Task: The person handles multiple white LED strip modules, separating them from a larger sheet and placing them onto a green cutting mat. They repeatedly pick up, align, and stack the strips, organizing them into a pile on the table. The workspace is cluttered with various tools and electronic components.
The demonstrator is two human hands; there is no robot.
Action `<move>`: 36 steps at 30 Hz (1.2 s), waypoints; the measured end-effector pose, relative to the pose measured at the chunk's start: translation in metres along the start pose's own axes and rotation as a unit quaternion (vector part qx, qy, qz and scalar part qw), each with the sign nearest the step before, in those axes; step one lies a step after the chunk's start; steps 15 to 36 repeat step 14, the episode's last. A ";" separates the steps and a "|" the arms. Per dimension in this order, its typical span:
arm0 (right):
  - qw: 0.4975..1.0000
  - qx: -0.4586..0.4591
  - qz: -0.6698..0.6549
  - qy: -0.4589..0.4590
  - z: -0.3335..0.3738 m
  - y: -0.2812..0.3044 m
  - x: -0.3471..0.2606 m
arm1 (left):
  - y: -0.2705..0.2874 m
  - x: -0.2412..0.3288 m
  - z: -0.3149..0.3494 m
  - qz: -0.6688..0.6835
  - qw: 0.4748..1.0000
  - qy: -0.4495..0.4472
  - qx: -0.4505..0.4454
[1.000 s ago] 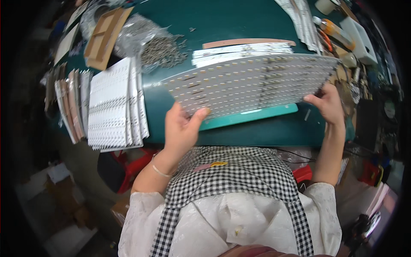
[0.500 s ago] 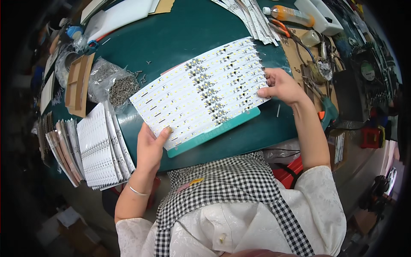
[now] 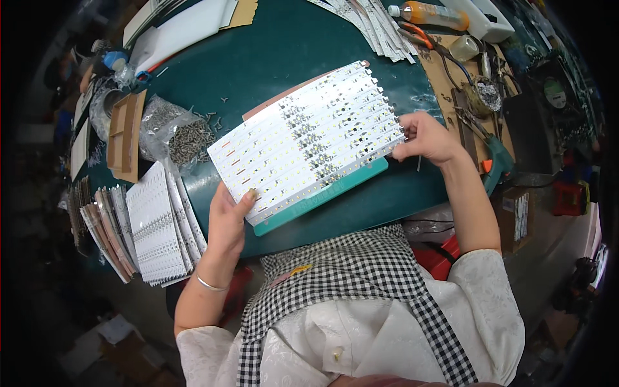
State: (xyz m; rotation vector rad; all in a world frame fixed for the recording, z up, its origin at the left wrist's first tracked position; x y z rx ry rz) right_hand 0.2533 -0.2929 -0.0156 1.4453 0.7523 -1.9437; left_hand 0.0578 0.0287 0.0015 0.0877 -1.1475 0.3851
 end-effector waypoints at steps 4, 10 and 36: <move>0.995 0.088 0.006 0.039 0.009 -0.016 0.007 | 0.007 0.006 -0.002 0.091 0.996 0.026 0.005; 0.968 0.188 0.016 0.164 0.009 -0.010 0.006 | 0.049 0.039 0.014 0.144 0.966 -0.180 0.118; 0.951 0.219 0.158 0.149 -0.037 0.001 -0.009 | 0.060 0.050 0.030 0.111 0.945 -0.275 0.135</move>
Point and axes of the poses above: each hand's wrist, its own z-axis away from the middle knuckle, its own y-axis out of the back of the hand, x = y × z, the point moved 1 cm from there along -z, towards the middle knuckle, and after that the axes turned 5 degrees about y, right-handed, at the moved point
